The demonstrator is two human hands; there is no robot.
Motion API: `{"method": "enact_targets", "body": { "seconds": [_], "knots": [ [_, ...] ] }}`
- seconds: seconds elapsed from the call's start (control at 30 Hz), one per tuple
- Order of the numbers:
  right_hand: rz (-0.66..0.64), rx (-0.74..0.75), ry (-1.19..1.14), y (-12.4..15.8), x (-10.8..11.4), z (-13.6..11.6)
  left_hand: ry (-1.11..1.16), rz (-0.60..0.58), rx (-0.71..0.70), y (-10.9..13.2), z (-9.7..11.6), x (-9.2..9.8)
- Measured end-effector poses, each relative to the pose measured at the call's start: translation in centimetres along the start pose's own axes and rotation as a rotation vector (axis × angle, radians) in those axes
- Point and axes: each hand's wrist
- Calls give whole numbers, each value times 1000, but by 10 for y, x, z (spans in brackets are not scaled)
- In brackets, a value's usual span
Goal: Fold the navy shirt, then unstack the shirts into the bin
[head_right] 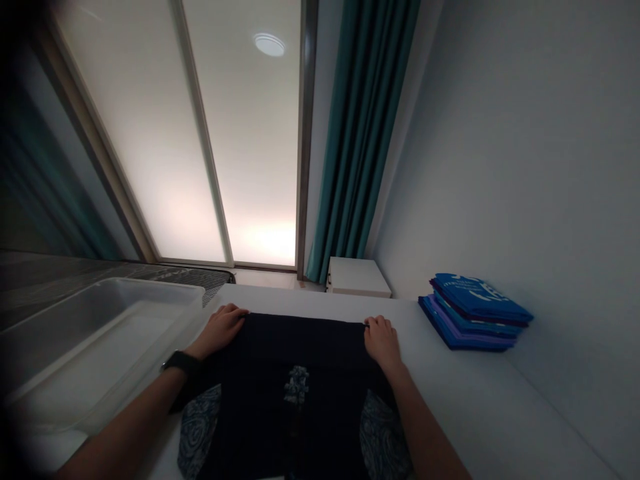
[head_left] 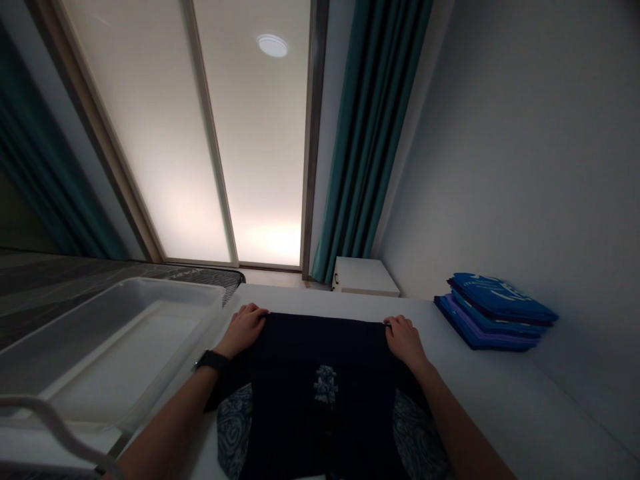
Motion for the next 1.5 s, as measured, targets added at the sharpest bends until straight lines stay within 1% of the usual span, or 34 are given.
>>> {"method": "enact_targets", "body": {
  "seconds": [0.13, 0.23, 0.33, 0.5, 0.6, 0.7, 0.8, 0.9, 1.07, 1.2, 1.27, 1.37, 1.43, 1.5],
  "knots": [
    [93, 21, -47, -3, -10, 4, 97, 48, 0, -1, 0, -4],
    [124, 70, -116, -5, -16, 7, 192, 62, -37, -2, 0, -4],
    [123, 66, -145, -5, -19, 11, 299, 36, -42, -2, -2, -4],
    [82, -27, -151, -4, -18, 16, 464, 39, 30, -1, -5, -5],
    [90, 18, -214, -5, -16, 19, 500, 79, 44, 0, -5, -5],
    [164, 59, -350, -6, -16, 23, 473, 128, 57, 0, -4, -3],
    [212, 65, -418, -6, -19, 23, 430, 107, 52, 0, -2, -2],
    [204, 64, -390, -6, -21, 20, 384, 103, 34, -1, -2, -3],
    [163, -1, -297, -7, -21, 16, 338, 106, 27, -3, -2, -4],
    [128, -15, -274, -6, -17, 16, 311, 73, 44, -2, -1, 0],
    [122, -29, -244, -2, -12, 15, 250, 58, 20, 1, 1, 4],
    [132, -51, -94, 10, 0, 7, 47, 82, -62, 10, 15, 9],
    [121, -31, -3, 20, 9, -6, -63, 95, -129, 19, 32, 9],
    [80, 34, 24, 30, 15, -24, -91, 62, -195, 28, 52, 2]
  ]
}}
Point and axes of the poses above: each hand's wrist, its own y-axis away from the middle knuckle, its own x-axis out of the back of the hand, z = x × y, and after that the axes turned 10 degrees about y, right-handed
